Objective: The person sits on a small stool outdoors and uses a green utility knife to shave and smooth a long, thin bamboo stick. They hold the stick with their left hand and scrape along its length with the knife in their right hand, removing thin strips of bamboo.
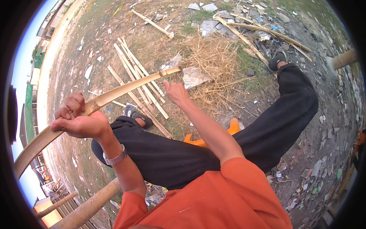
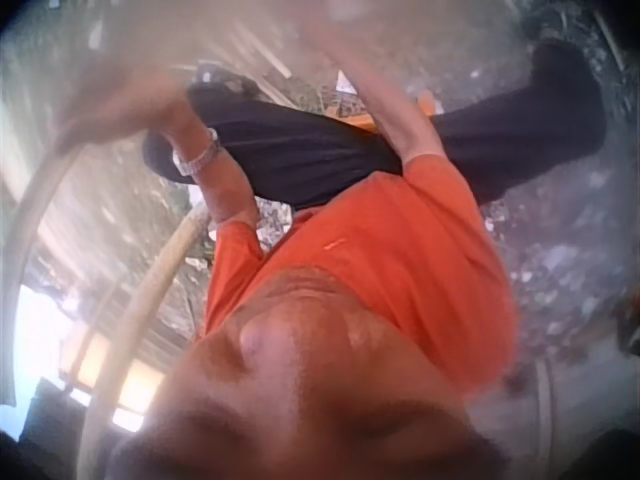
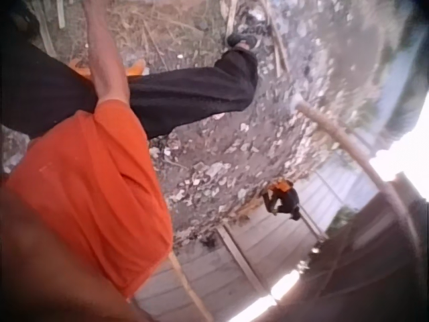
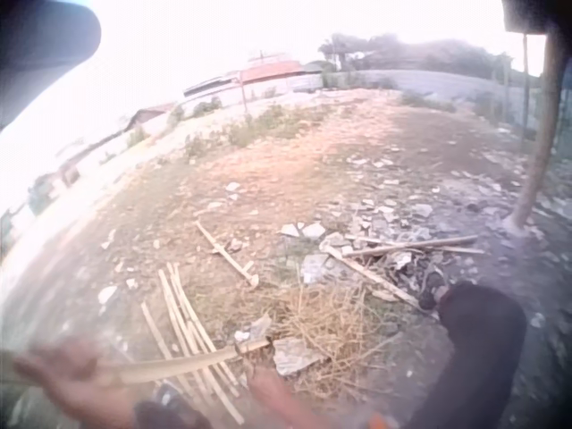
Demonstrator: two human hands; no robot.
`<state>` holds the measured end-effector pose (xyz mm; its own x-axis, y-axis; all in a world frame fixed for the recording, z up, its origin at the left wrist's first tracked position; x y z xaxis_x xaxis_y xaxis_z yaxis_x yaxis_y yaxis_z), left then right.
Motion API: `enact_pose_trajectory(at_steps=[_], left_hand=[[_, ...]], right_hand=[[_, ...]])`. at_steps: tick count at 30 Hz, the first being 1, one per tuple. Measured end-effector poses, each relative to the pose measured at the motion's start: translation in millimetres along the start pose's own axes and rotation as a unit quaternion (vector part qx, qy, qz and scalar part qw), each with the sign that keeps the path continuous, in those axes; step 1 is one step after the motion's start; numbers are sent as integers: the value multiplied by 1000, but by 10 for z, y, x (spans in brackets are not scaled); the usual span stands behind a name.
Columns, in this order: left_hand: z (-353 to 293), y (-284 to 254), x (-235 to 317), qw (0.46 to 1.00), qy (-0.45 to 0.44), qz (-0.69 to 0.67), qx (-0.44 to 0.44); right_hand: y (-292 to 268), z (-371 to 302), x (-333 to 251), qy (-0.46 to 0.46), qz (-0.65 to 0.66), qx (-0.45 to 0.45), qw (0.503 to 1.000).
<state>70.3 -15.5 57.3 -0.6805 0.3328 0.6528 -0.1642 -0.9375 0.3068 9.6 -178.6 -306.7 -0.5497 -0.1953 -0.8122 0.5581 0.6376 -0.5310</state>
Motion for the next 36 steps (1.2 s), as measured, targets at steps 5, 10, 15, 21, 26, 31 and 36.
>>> enact_pose_trajectory(at_steps=[5,10,15,21,26,31,36], left_hand=[[-44,80,4,999,8,-13,-41],[119,-139,-89,1000,-8,3,4],[98,-237,-29,1000,0,17,18],[67,-60,-17,1000,5,-16,0],[100,-132,-31,1000,5,-4,18],[41,-61,-17,1000,3,-13,10],[41,-88,40,1000,21,-11,2]], right_hand=[[-5,114,259,-46,-90,35,994],[132,294,334,3,-164,27,986],[-829,422,852,63,-355,36,932],[-1435,57,-240,-63,-104,114,986],[-836,-1003,-1549,-167,186,-40,967],[-731,-1332,-1814,-140,129,-13,982],[-733,-1245,-1689,-149,80,5,985]])
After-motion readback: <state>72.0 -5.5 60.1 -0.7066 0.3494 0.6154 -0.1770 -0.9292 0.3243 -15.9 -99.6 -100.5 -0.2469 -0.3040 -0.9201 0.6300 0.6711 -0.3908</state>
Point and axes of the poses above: each hand's wrist, its own z-axis towards the middle knuckle, its own y-axis out of the palm, x = y × z, the point moved 8 cm from there along z, towards the middle knuckle, and after that the axes turned 5 degrees about x, right-handed, at the moved point
